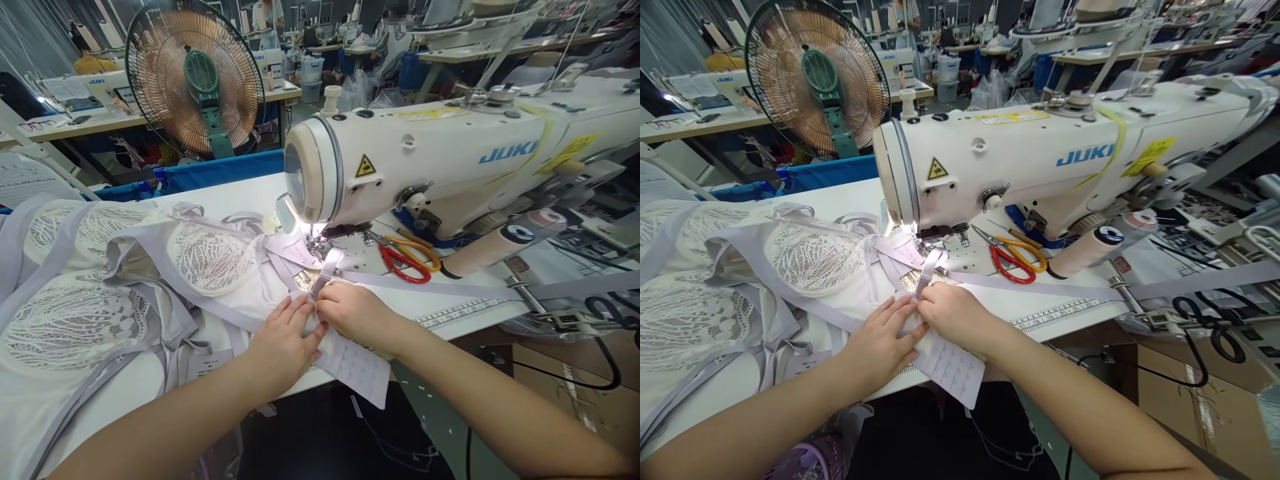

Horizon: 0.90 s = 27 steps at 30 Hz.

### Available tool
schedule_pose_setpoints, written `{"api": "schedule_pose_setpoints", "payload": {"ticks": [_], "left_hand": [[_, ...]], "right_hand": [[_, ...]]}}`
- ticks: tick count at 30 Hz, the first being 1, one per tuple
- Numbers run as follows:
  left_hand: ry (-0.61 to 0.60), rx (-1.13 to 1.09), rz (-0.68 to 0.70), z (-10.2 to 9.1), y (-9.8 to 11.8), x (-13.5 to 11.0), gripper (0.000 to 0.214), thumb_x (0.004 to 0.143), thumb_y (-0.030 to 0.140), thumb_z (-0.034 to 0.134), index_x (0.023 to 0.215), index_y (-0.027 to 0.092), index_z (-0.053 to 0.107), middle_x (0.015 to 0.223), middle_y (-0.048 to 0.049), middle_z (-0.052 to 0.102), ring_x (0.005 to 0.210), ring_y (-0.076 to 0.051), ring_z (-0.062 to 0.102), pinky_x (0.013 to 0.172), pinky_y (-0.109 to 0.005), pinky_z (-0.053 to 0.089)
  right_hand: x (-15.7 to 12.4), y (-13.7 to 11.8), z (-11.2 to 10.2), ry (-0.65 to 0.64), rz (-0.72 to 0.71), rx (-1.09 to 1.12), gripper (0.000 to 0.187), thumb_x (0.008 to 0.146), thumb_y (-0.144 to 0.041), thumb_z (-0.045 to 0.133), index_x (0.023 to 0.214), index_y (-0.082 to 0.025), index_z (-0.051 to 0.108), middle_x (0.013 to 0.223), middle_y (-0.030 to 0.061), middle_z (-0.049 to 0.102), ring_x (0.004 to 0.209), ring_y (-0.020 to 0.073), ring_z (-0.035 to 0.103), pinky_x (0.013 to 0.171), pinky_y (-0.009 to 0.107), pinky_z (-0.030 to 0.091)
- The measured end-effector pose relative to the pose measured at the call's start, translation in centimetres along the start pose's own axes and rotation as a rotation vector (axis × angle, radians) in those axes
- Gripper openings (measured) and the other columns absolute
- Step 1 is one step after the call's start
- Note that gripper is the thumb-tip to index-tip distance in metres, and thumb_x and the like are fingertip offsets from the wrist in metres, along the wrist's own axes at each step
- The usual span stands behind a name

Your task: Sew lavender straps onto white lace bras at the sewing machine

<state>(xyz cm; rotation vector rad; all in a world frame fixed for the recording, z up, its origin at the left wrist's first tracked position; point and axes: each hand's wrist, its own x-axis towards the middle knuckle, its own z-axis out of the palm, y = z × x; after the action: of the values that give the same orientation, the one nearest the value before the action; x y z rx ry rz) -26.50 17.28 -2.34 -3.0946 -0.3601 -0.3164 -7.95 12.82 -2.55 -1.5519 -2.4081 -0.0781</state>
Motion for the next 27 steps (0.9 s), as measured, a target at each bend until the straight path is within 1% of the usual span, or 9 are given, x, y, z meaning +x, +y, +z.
{"api": "schedule_pose_setpoints", "payload": {"ticks": [2,5,10,14,18,22,27], "left_hand": [[0.0,-0.007,-0.005,0.03,-0.03,-0.06,0.036,0.083,0.036,0.051,0.114,0.02,0.058,0.124,-0.0163,0.053,0.122,-0.029,0.043,0.1,-0.047,0.036],[-0.006,-0.013,-0.005,0.08,-0.04,-0.15,0.035,0.084,0.035,0.05,0.114,0.019,0.058,0.125,-0.0163,0.052,0.123,-0.029,0.041,0.101,-0.047,0.035],[0.027,-0.007,0.001,0.31,-0.03,-0.25,0.034,0.085,0.034,0.048,0.113,0.019,0.058,0.123,-0.0166,0.053,0.122,-0.03,0.043,0.099,-0.046,0.037],[0.025,-0.007,0.003,0.37,-0.06,-0.25,0.034,0.085,0.035,0.049,0.113,0.019,0.058,0.122,-0.0163,0.054,0.121,-0.03,0.044,0.099,-0.046,0.037],[0.013,-0.009,-0.001,0.25,-0.07,-0.24,0.034,0.085,0.034,0.048,0.113,0.019,0.058,0.123,-0.0162,0.054,0.122,-0.03,0.042,0.099,-0.047,0.037],[0.025,-0.007,-0.003,0.29,-0.09,-0.3,0.033,0.085,0.034,0.049,0.113,0.02,0.058,0.123,-0.0158,0.054,0.122,-0.029,0.042,0.099,-0.046,0.037],[0.03,-0.007,-0.003,0.38,-0.09,-0.27,0.033,0.084,0.034,0.05,0.113,0.02,0.059,0.123,-0.0157,0.054,0.123,-0.029,0.041,0.1,-0.046,0.036]], "right_hand": [[-0.07,-0.01,0.53,0.037,0.034,0.052,0.019,0.081,-0.011,0.045,0.065,-0.016,0.056,0.069,0.0058,0.057,0.066,0.0162,0.049,0.053,0.026,0.035],[-0.15,-0.08,1.03,0.093,0.129,0.158,0.021,0.084,-0.015,0.042,0.069,-0.016,0.056,0.069,0.0061,0.058,0.069,0.0168,0.051,0.059,0.028,0.04],[-0.27,0.1,0.68,0.134,0.248,0.348,0.014,0.082,-0.014,0.045,0.071,-0.017,0.053,0.073,0.0048,0.059,0.069,0.0164,0.053,0.062,0.029,0.043],[-0.33,0.48,0.33,0.151,0.294,0.475,0.013,0.081,-0.012,0.046,0.07,-0.018,0.051,0.073,0.0032,0.06,0.069,0.0152,0.053,0.063,0.029,0.043],[-0.38,0.65,0.38,0.156,0.317,0.519,0.013,0.08,-0.013,0.047,0.07,-0.018,0.052,0.073,0.0027,0.06,0.069,0.015,0.053,0.063,0.028,0.044],[-0.31,0.75,0.47,0.162,0.334,0.552,0.013,0.08,-0.013,0.049,0.069,-0.018,0.052,0.073,0.0024,0.06,0.07,0.0151,0.054,0.063,0.028,0.044],[-0.01,0.88,0.6,0.189,0.356,0.55,0.015,0.081,-0.015,0.049,0.067,-0.018,0.054,0.072,0.0029,0.06,0.072,0.0159,0.055,0.064,0.028,0.044]]}}
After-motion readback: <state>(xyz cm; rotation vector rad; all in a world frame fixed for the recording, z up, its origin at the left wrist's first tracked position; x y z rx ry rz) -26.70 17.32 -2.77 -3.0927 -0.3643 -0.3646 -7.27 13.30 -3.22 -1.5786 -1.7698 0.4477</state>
